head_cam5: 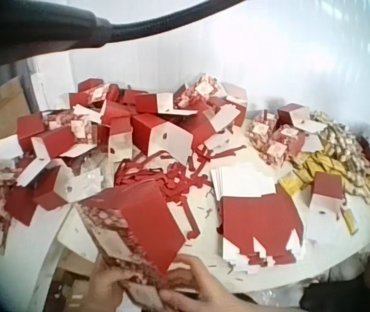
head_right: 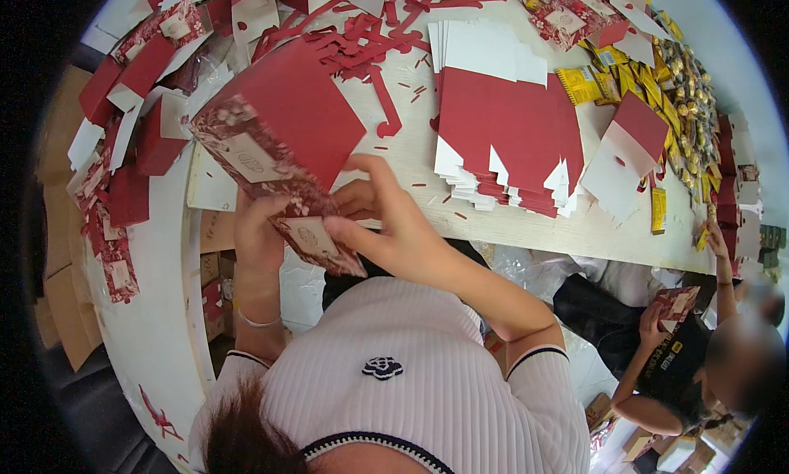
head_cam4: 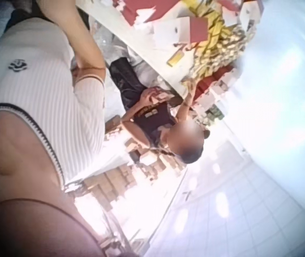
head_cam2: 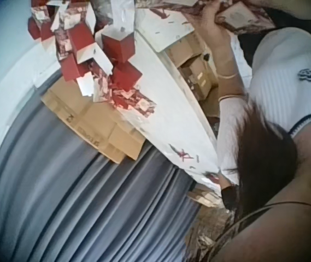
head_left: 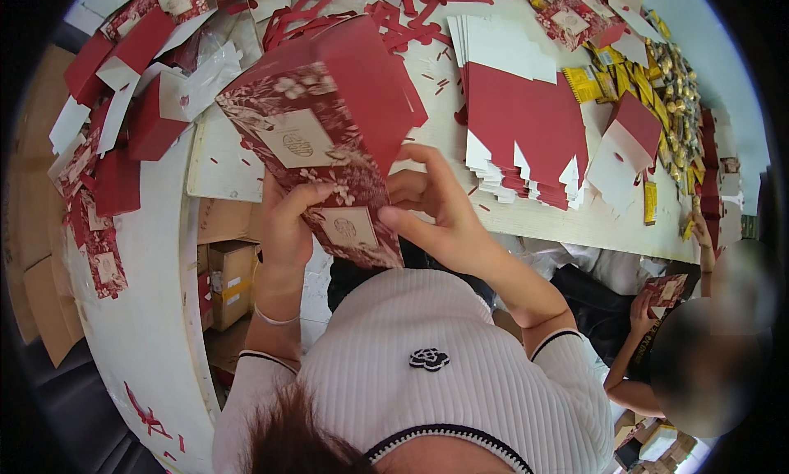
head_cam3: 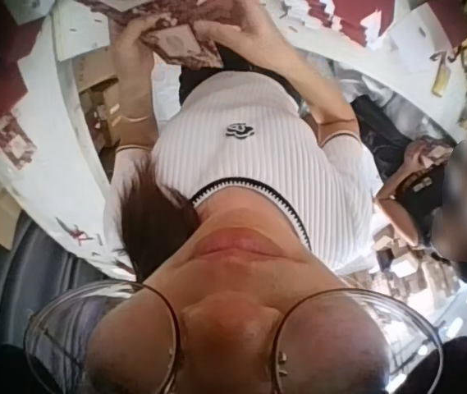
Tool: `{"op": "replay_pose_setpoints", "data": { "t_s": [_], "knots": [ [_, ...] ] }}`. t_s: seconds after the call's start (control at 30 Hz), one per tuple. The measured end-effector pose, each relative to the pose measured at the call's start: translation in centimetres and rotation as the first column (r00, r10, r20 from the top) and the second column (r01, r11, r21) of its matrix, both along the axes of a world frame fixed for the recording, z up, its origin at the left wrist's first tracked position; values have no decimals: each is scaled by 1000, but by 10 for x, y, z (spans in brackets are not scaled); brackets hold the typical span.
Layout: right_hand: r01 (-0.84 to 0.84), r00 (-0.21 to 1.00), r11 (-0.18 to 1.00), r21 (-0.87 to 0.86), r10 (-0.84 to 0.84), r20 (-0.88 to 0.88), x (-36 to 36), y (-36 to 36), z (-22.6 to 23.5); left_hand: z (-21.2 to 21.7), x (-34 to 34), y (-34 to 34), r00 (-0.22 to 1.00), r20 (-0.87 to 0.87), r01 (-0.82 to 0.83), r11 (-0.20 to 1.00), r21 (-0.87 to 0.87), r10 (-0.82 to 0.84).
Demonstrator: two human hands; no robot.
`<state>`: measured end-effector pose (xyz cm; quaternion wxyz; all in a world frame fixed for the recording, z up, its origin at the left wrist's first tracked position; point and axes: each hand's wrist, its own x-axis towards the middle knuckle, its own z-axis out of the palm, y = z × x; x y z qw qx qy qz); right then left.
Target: The person folds red paper pieces into small rectangular boxes and inserts patterned paper inserts. They repeat this process continuously, placing finished boxes on the table.
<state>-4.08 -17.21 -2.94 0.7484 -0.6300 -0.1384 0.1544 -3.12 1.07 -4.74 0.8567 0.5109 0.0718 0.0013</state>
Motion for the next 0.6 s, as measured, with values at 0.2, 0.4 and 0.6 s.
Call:
{"op": "replay_pose_setpoints", "data": {
  "t_s": [0.2,0.4,0.6],
  "knots": [
    [180,924,755,-630,90,372,52,-19,0,3,5,17,994,-91,-56,998,28,58],
    [334,741,462,-821,409,532,111,-36,-31,-6,23,7,975,-117,183,982,-50,-188],
    [430,877,819,-379,-281,389,112,-59,0,-13,38,-11,952,-67,299,954,1,-298]
  ]
}}
